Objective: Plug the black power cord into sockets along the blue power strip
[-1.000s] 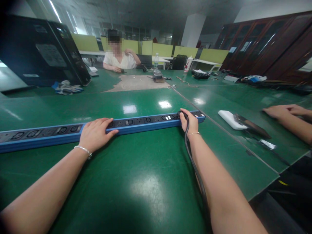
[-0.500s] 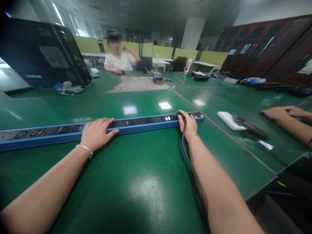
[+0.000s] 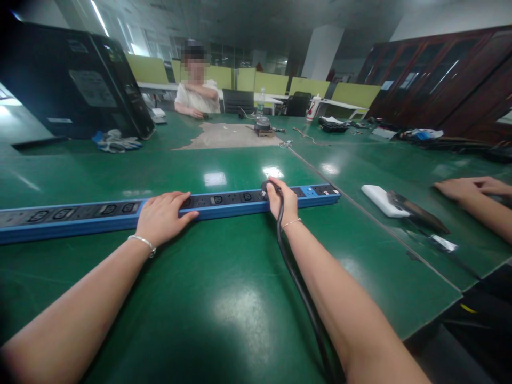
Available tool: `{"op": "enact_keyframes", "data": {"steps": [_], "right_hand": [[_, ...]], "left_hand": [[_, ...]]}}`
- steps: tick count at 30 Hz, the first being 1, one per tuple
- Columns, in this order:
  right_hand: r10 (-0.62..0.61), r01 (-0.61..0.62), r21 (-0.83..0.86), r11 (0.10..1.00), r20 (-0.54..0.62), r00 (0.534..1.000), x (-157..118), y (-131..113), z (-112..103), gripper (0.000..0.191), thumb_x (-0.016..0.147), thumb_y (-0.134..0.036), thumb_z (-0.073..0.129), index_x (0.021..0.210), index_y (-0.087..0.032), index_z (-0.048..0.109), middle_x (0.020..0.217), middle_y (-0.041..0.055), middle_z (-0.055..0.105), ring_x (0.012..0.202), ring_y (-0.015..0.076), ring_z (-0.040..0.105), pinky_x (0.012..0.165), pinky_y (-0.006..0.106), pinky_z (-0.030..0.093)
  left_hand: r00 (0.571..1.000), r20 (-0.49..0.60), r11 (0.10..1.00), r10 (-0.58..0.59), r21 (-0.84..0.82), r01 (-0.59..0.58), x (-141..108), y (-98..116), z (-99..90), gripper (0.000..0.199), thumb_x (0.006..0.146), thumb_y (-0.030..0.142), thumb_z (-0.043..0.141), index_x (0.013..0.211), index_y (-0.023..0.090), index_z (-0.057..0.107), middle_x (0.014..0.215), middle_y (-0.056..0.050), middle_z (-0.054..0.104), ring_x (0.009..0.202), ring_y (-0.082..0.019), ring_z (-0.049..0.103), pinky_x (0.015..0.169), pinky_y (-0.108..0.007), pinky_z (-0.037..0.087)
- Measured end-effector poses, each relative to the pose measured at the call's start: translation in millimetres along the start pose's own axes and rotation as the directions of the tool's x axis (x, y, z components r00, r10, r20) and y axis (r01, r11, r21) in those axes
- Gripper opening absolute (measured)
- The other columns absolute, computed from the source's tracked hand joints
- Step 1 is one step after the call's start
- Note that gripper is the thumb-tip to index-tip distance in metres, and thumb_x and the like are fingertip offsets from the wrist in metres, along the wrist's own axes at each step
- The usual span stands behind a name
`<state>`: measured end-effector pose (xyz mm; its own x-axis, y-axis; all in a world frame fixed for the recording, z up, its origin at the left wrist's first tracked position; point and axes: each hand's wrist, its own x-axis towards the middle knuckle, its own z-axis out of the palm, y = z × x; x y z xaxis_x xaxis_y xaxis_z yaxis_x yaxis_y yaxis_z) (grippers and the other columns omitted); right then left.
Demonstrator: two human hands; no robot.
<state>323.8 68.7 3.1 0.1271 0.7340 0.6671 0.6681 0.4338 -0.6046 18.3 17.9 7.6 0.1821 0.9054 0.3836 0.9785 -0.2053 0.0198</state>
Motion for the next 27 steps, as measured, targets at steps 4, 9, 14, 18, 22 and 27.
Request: {"op": "enact_keyframes", "data": {"steps": [4, 9, 14, 18, 22, 27], "right_hand": [[0.003, -0.003, -0.048, 0.999, -0.001, 1.000, -1.0, -6.1, 8.3, 0.039, 0.083, -0.046, 0.048, 0.106, -0.020, 0.065, 0.105, 0.0071, 0.069, 0.097, 0.0232, 0.063, 0.090, 0.038, 0.048], [0.011, -0.011, -0.088, 0.996, 0.008, 1.000, -1.8, -11.8, 9.4, 0.037, 0.083, -0.045, 0.048, 0.104, -0.021, 0.066, 0.100, 0.0063, 0.070, 0.093, 0.0234, 0.065, 0.086, 0.037, 0.049], [0.009, -0.001, -0.156, 0.988, 0.051, 0.999, -3.3, -17.2, 9.4, 0.037, 0.082, -0.042, 0.047, 0.104, -0.019, 0.067, 0.085, 0.0064, 0.073, 0.077, 0.0224, 0.067, 0.075, 0.034, 0.052], [0.003, 0.008, -0.237, 0.971, 0.046, 0.999, -6.1, -15.6, 8.0, 0.035, 0.083, -0.041, 0.047, 0.104, -0.022, 0.067, 0.081, 0.0052, 0.073, 0.073, 0.0226, 0.067, 0.071, 0.034, 0.052], [-0.001, 0.012, -0.299, 0.954, 0.036, 0.999, -12.2, -16.8, 7.4, 0.034, 0.084, -0.040, 0.046, 0.107, -0.024, 0.066, 0.088, 0.0050, 0.073, 0.078, 0.0234, 0.067, 0.073, 0.035, 0.052], [-0.148, 0.176, -0.327, 0.928, 0.108, 0.983, -17.7, -19.8, 8.2, 0.033, 0.087, -0.034, 0.044, 0.110, -0.024, 0.064, 0.107, 0.0049, 0.068, 0.097, 0.0226, 0.064, 0.094, 0.040, 0.045]], "left_hand": [[1.000, -0.002, 1.000, -0.001, -0.007, 0.001, 0.0, -0.6, 1.3, 0.058, 0.083, 0.058, 0.039, 0.127, 0.021, 0.049, 0.127, -0.010, 0.055, 0.118, -0.026, 0.047, 0.098, -0.041, 0.031], [1.000, -0.014, 1.000, -0.007, -0.006, 0.006, 0.1, -1.5, 3.6, 0.058, 0.082, 0.059, 0.040, 0.127, 0.023, 0.049, 0.126, -0.009, 0.056, 0.118, -0.026, 0.047, 0.097, -0.041, 0.031], [1.000, -0.024, 1.000, 0.008, 0.001, -0.008, 0.2, -1.4, 3.3, 0.059, 0.082, 0.059, 0.039, 0.126, 0.021, 0.049, 0.125, -0.010, 0.056, 0.117, -0.026, 0.047, 0.097, -0.040, 0.031], [1.000, -0.008, 1.000, 0.001, -0.015, -0.001, 0.4, -0.8, 2.5, 0.059, 0.082, 0.059, 0.039, 0.126, 0.021, 0.049, 0.125, -0.009, 0.056, 0.118, -0.026, 0.047, 0.097, -0.040, 0.031], [1.000, -0.006, 1.000, -0.004, -0.013, 0.004, 0.4, -1.3, 3.2, 0.059, 0.082, 0.060, 0.039, 0.126, 0.023, 0.049, 0.126, -0.009, 0.056, 0.118, -0.026, 0.047, 0.097, -0.040, 0.031], [1.000, -0.009, 1.000, -0.006, -0.026, 0.005, 0.0, -1.7, 3.6, 0.059, 0.082, 0.059, 0.039, 0.127, 0.022, 0.049, 0.126, -0.010, 0.055, 0.119, -0.026, 0.046, 0.098, -0.041, 0.031]]}}
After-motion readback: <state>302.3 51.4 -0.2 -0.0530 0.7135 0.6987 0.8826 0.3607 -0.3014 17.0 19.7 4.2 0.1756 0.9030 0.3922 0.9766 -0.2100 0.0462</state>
